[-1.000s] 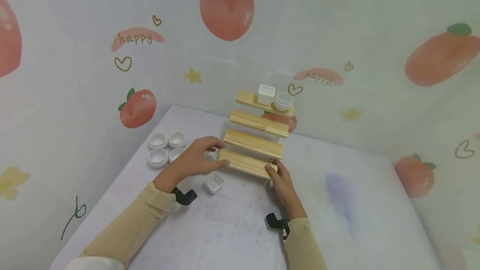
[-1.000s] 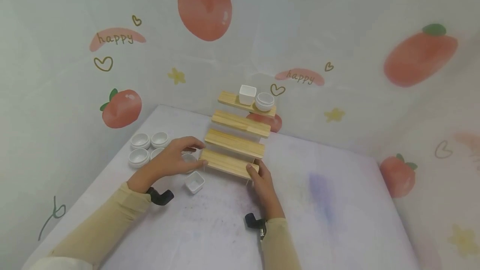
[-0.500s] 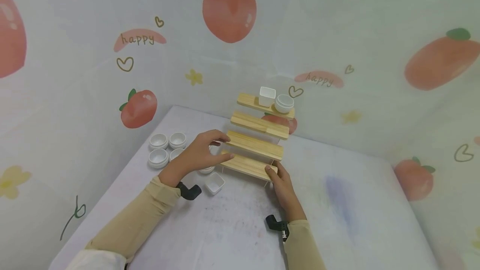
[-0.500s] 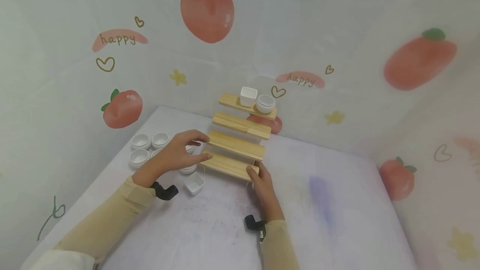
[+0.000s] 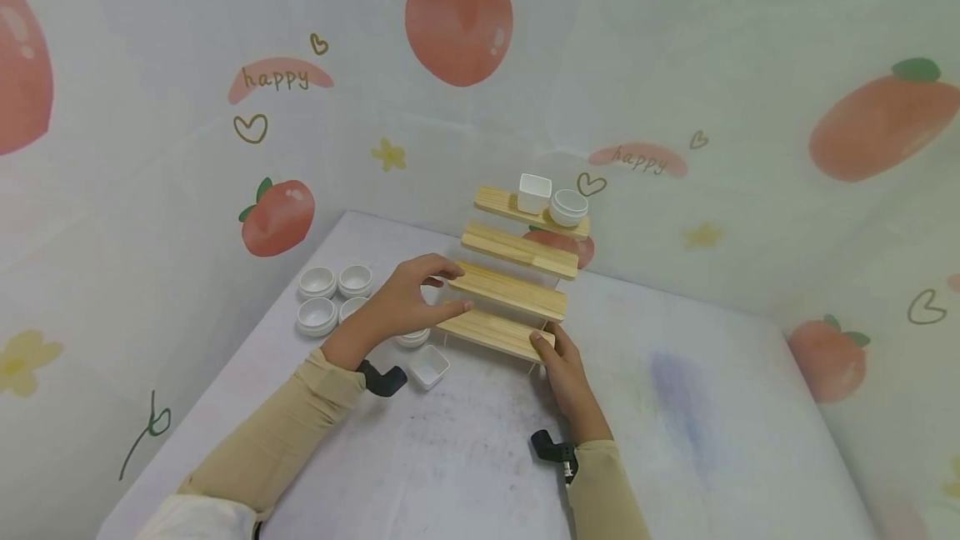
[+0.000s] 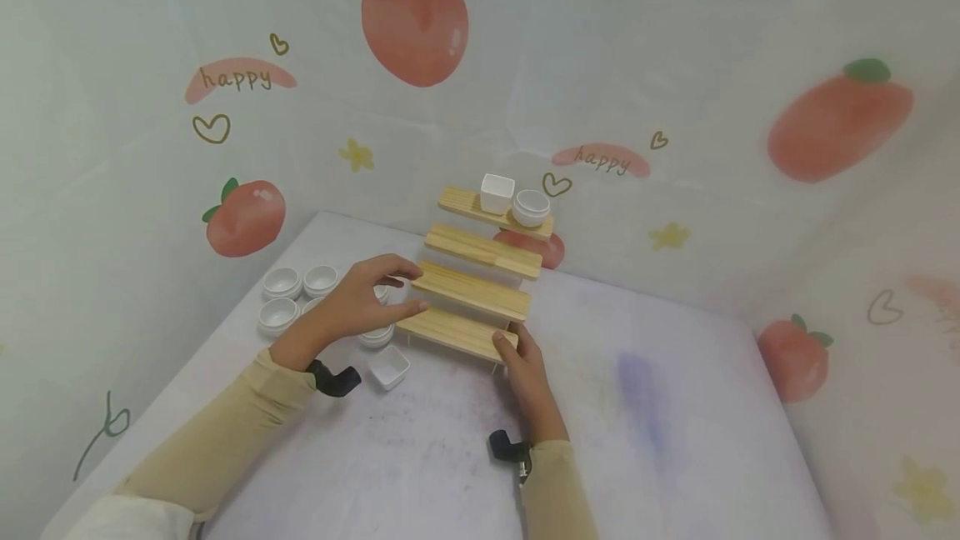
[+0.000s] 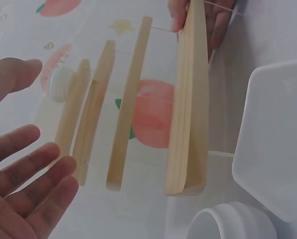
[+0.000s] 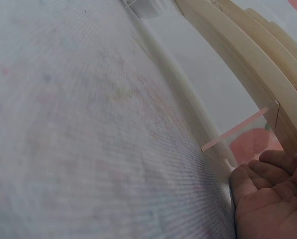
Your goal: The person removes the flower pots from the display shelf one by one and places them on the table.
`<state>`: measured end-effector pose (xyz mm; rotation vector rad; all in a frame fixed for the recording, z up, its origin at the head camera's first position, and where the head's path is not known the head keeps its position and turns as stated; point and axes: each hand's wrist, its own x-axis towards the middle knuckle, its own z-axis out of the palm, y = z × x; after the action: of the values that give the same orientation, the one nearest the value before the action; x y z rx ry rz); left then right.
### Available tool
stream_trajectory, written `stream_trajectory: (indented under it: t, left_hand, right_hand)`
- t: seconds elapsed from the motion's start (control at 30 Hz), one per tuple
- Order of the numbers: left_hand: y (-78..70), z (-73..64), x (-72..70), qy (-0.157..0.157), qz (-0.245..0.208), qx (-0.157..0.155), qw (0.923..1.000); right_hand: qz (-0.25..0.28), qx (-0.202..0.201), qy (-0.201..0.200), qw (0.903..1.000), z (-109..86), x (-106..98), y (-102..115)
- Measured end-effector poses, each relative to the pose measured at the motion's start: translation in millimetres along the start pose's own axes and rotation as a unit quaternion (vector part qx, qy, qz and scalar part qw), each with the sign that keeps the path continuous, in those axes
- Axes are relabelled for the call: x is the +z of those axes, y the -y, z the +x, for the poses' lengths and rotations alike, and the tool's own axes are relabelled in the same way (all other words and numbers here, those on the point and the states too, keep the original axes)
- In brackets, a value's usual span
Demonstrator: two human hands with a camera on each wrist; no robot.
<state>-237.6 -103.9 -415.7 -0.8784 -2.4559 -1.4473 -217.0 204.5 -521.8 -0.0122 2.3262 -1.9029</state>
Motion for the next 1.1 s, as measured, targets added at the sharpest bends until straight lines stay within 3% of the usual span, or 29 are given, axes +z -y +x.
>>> stream_trajectory:
  t: [0.43, 0.83, 1.1]
  left_hand:
    - [-2.3, 7.1, -0.6, -0.018, -0.007, 0.025, 0.9995]
    - [-7.4, 18.7, 0.3, -0.027, -0.02, 0.021, 0.9992]
    - [-7.6, 29.9, 0.0, -0.028, -0.004, 0.032, 0.9991]
  right_hand:
    - [0.005, -0.005, -0.004, 1.0, 2.3, 0, -4]
    - [0.009, -0.006, 0.001, 0.9999, 1.6, 0, -4]
    - [0.009, -0.001, -0.001, 1.0, 2.0, 0, -3]
